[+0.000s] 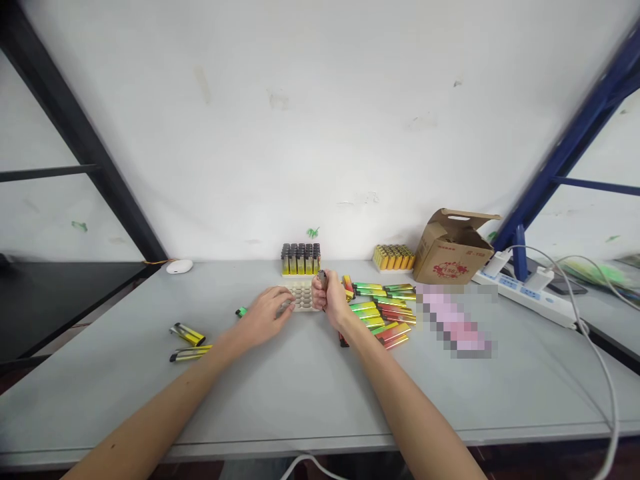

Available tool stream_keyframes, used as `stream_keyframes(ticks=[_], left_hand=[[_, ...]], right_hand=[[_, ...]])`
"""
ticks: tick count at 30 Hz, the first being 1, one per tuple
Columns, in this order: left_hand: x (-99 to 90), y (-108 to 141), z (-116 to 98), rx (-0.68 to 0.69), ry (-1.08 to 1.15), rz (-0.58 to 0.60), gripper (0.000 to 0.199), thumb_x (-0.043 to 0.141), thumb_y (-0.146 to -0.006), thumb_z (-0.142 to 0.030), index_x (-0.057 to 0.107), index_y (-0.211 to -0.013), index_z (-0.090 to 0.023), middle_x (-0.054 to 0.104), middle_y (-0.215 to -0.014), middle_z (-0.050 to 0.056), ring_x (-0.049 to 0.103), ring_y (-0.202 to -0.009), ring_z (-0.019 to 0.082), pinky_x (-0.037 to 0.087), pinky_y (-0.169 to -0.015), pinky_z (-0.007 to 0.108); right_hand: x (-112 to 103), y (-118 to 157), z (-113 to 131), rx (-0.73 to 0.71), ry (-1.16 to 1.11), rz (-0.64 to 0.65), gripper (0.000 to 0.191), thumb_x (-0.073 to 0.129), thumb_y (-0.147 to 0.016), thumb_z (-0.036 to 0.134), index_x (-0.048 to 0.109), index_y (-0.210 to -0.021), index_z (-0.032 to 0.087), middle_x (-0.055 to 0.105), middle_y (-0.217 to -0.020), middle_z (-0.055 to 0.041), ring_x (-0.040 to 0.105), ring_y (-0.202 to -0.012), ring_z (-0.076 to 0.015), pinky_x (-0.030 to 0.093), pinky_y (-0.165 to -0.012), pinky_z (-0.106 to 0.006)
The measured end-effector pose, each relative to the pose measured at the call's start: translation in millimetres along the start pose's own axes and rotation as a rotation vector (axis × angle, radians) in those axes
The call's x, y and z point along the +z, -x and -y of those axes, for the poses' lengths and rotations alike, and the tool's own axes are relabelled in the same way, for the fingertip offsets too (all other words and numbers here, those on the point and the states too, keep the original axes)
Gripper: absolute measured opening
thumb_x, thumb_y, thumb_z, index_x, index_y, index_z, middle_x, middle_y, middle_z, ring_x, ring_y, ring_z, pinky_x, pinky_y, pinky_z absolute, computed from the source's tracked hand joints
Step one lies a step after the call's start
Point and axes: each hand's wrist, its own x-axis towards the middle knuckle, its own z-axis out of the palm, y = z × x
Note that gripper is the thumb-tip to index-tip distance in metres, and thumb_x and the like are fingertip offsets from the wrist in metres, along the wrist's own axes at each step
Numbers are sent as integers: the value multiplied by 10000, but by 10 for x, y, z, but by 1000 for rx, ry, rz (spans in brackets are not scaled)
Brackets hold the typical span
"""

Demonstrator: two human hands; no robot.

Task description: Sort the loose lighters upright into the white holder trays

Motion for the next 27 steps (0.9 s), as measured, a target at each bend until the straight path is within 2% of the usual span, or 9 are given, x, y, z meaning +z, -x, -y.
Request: stream_keyframes(ticks=[5,14,18,22,27], left_hand=[[-6,1,-8,6,2,-14,205,456,-939,-266,634,-1022,-205,626,-1104,85,573,-1058,231,460,-954,410],[-9,6,-17,-2,8,-2,196,470,-930,-261,639,-1009,-201,631,-1107,93,580,-1053,241,469,-947,420],[-6,1,-4,5,26,-26,196,459,-935,-257,638,-1002,-212,626,-1117,87,578,-1055,240,472,-945,425],[-46,-19,-29,-11,78,-93,199,452,-937,-256,625,-1023,-209,624,-1107,78,580,-1062,231,464,-959,413],[-110,-38,-129,-17,178,-141,229,447,-953,-298,588,-1109,-209,626,-1117,62,580,-1079,216,455,-957,371]], right_hand=[[21,-7,-3,-27,7,-26,281,356,-811,379,332,-577,225,181,-486,91,121,-404,-81,187,-378,-200],[37,6,-45,0,46,55,331,403,-793,473,331,-580,229,217,-491,79,156,-420,-88,189,-425,-226],[93,64,-21,-41,48,92,360,412,-779,547,419,-622,223,284,-520,65,260,-445,-104,271,-463,-240],[97,73,3,-154,27,63,301,420,-766,470,557,-767,203,434,-610,24,416,-547,-134,386,-562,-263],[35,32,-48,-227,148,20,240,612,-770,427,601,-839,198,570,-755,10,524,-699,-128,425,-675,-244]])
